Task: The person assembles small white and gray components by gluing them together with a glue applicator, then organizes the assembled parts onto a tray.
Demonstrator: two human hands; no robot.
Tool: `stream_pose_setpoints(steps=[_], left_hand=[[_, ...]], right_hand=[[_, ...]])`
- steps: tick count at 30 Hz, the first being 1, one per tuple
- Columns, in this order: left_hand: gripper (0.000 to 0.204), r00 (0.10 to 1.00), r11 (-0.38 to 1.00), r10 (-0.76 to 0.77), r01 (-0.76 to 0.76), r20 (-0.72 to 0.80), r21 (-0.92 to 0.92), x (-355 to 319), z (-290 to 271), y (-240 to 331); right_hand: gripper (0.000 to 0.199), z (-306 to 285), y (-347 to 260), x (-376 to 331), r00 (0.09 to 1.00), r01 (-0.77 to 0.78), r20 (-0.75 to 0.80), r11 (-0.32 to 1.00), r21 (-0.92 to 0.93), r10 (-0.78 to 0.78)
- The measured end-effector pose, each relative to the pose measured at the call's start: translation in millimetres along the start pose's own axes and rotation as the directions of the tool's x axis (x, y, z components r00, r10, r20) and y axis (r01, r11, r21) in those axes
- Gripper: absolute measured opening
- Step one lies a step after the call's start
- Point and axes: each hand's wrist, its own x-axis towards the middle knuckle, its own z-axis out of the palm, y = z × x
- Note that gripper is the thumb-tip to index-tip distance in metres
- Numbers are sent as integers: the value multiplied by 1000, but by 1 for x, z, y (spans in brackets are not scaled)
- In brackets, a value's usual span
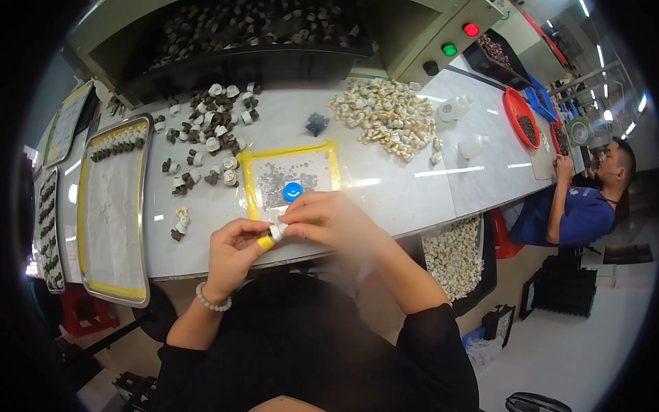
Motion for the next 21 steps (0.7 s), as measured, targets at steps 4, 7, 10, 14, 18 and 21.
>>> stream_pose_setpoints(steps=[4,7,10,14,18,21], left_hand=[[26,961,644,249,-259,123,720,-21,-13,29],[29,806,90,533,-355,256,931,-31,-36,38],[32,744,-128,621,-215,248,968,-34,-43,44],[35,739,-39,654,-185,165,982,-14,-26,50],[38,804,-52,554,-226,217,973,22,-9,49],[35,869,-44,457,-192,191,980,34,-6,45]], right_hand=[[18,-36,11,-1,970,100,-163,906,-412,-181],[15,-67,33,1,857,-182,-489,793,-581,-162],[15,-86,47,9,826,-270,-524,672,-690,-207],[12,-86,50,19,856,-315,-473,516,-796,-207],[10,-83,51,19,880,-244,-429,581,-777,-203],[10,-76,46,15,916,-144,-358,685,-714,-182]])
